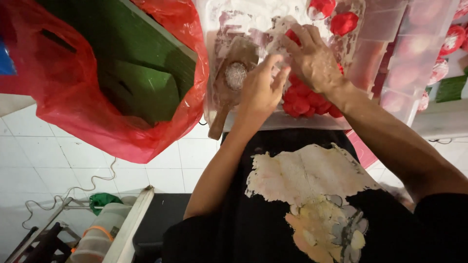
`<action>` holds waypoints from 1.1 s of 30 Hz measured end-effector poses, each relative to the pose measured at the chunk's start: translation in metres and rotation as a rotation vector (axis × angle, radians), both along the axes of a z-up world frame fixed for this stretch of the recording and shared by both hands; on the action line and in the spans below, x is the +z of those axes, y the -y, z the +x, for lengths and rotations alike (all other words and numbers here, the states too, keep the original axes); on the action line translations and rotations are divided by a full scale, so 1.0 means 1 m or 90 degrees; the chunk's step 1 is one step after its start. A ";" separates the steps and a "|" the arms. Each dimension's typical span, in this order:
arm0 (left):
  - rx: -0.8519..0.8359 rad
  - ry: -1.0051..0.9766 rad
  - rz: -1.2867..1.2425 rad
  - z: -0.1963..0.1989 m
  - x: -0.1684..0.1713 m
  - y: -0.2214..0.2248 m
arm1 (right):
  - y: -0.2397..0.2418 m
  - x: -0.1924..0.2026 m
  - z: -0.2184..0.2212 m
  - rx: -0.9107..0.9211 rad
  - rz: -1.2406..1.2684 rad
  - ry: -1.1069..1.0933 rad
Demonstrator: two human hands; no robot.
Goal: The person is molding red dough balls, coating them in flour, and placing them onto banana leaves in a plastic container.
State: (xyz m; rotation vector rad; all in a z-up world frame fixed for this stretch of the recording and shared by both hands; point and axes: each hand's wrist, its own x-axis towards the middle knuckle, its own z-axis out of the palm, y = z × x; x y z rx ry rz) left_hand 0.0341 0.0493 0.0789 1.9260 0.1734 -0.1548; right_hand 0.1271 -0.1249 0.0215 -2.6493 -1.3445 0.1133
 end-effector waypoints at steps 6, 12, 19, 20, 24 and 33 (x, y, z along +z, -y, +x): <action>-0.042 -0.145 0.013 -0.023 -0.010 0.009 | -0.006 -0.013 0.004 -0.031 0.043 -0.011; -0.065 -0.138 -0.008 -0.035 -0.029 0.015 | 0.003 0.027 0.012 -0.035 0.050 -0.226; -0.096 -0.159 0.010 -0.043 -0.027 0.021 | 0.057 0.083 -0.044 -0.170 0.038 -0.323; -0.070 -0.093 0.033 -0.048 -0.038 0.027 | 0.066 0.072 -0.058 -0.157 0.076 -0.271; -0.066 0.008 0.082 -0.055 -0.066 0.045 | 0.061 0.093 -0.082 -0.064 0.032 -0.141; -0.164 -0.119 0.093 -0.045 -0.031 0.055 | 0.099 0.030 -0.102 -0.099 -0.028 -0.144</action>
